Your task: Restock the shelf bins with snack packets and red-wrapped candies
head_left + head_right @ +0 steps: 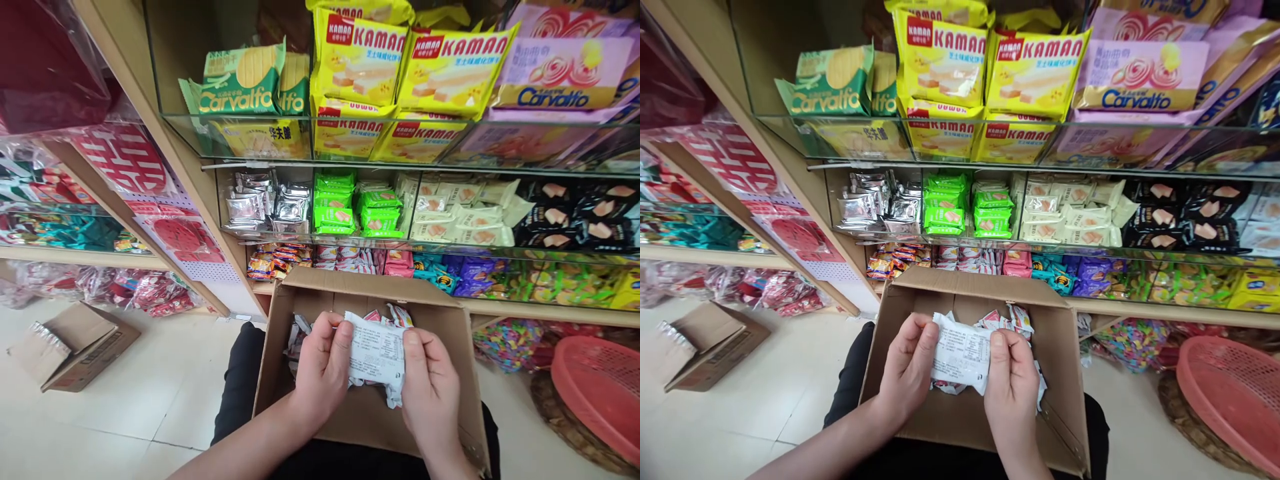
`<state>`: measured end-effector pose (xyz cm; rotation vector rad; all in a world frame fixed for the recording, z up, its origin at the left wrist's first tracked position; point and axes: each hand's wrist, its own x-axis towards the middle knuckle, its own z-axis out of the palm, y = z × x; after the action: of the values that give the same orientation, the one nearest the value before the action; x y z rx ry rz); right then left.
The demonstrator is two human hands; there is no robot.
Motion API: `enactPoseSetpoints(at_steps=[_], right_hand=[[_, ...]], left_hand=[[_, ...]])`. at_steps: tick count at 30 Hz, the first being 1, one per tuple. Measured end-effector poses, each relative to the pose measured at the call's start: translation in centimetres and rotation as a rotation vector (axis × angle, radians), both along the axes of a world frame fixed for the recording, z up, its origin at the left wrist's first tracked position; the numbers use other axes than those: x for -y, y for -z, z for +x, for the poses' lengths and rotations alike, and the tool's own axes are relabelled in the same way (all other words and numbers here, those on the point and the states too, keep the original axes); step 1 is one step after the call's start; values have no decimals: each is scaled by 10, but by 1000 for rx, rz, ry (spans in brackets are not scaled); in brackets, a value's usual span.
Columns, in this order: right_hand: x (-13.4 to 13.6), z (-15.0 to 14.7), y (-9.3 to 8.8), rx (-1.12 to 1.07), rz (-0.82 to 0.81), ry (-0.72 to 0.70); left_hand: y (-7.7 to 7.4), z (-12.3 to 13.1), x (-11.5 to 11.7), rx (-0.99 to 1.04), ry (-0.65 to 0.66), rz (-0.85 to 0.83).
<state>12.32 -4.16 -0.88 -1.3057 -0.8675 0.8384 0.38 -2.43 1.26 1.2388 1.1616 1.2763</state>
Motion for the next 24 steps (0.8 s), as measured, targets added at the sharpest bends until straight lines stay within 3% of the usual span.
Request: enactPoseSetpoints(at_steps=[9,24], right_hand=[[1,0,-1,-28,2,31],[1,-3,-3,-168,13,11]], left_hand=[[-10,3,2,157,34,-8],[-16,2,3,159,23,31]])
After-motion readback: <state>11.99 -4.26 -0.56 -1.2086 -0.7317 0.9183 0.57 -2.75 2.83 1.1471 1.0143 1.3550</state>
